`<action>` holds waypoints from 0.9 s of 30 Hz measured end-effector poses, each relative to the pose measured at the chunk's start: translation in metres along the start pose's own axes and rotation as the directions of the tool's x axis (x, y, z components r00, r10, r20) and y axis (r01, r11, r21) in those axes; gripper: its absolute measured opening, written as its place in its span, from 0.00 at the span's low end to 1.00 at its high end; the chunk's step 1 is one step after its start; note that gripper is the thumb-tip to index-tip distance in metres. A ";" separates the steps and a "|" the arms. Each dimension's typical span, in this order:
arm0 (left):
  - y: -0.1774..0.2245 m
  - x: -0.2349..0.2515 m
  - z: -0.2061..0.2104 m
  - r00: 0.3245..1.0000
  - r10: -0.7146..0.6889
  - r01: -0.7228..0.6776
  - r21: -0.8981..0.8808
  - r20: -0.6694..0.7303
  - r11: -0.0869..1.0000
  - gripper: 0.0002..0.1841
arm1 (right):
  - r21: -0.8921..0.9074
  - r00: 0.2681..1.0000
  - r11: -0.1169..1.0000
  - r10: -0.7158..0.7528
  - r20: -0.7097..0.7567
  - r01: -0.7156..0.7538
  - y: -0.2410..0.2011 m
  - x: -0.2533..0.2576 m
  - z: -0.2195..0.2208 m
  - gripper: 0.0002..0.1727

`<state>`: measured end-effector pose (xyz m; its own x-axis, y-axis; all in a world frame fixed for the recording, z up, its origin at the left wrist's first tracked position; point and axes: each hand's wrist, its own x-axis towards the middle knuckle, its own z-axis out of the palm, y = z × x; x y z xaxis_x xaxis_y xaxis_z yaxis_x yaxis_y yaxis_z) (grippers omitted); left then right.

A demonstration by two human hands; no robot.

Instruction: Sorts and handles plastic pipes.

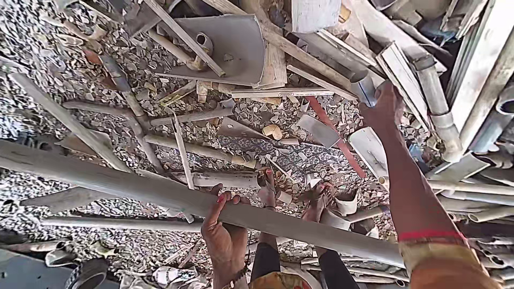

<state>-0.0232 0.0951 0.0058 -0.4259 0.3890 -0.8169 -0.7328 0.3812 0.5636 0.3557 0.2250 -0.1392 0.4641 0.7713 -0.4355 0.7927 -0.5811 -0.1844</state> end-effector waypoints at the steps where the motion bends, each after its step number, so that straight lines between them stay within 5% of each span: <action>1: 0.000 0.001 -0.002 1.000 0.008 -0.008 0.021 0.004 1.000 0.17 | 0.003 0.989 0.991 -0.135 -0.054 0.136 -0.020 -0.025 -0.014 0.31; 3: -0.002 0.001 -0.006 1.000 0.014 -0.015 0.068 0.015 0.998 0.16 | 0.036 0.903 0.906 -0.415 -0.111 0.421 -0.062 -0.083 -0.040 0.29; 6: -0.005 -0.003 -0.017 0.985 0.003 -0.017 0.079 0.173 0.997 0.25 | 0.206 0.674 0.642 -0.717 -0.179 0.738 -0.125 -0.163 -0.048 0.27; 7: -0.007 -0.007 -0.017 0.977 0.015 -0.033 0.079 0.213 0.996 0.26 | 0.264 0.606 0.555 -0.774 -0.181 0.789 -0.148 -0.184 -0.047 0.26; 9: -0.010 -0.025 -0.012 0.950 0.096 -0.116 0.053 0.296 0.992 0.09 | 0.516 0.534 0.428 -0.843 -0.069 0.742 -0.190 -0.212 -0.045 0.30; 12: -0.001 -0.031 -0.016 0.806 0.071 -0.058 -0.041 0.587 0.997 0.09 | 0.746 0.545 0.306 -0.834 -0.089 0.591 -0.233 -0.232 -0.026 0.30; 15: 0.002 -0.037 -0.001 0.914 0.063 -0.095 0.059 0.401 0.994 0.06 | 0.884 0.667 0.252 -0.740 -0.086 0.394 -0.248 -0.222 -0.017 0.25; 17: 0.001 -0.029 0.000 0.913 0.077 -0.115 0.071 0.401 0.991 0.13 | 0.877 0.726 0.312 -0.685 -0.059 0.366 -0.232 -0.185 -0.015 0.21; 19: 0.002 -0.015 -0.008 0.839 0.025 -0.041 0.017 0.544 0.999 0.21 | 0.711 0.841 0.547 -0.528 -0.117 0.442 -0.189 -0.124 -0.011 0.19; 22: 0.005 -0.014 -0.004 0.834 0.018 0.002 -0.036 0.551 0.999 0.23 | 0.353 0.988 0.925 -0.152 -0.001 0.143 -0.110 -0.020 -0.009 0.23; 24: 0.004 -0.013 -0.005 0.839 0.005 0.021 -0.041 0.544 0.999 0.25 | 0.210 0.984 0.973 0.065 0.167 -0.100 -0.064 0.025 -0.002 0.29; 27: -0.002 -0.013 -0.002 0.909 -0.031 0.036 -0.003 0.415 0.999 0.25 | 0.082 0.958 0.992 0.071 0.277 -0.098 -0.033 0.047 0.021 0.30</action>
<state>-0.0170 0.0874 0.0148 -0.1441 0.6897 -0.7097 -0.7494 0.3923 0.5334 0.3430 0.2749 -0.1724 0.3917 0.6255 -0.6748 0.7083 -0.6731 -0.2128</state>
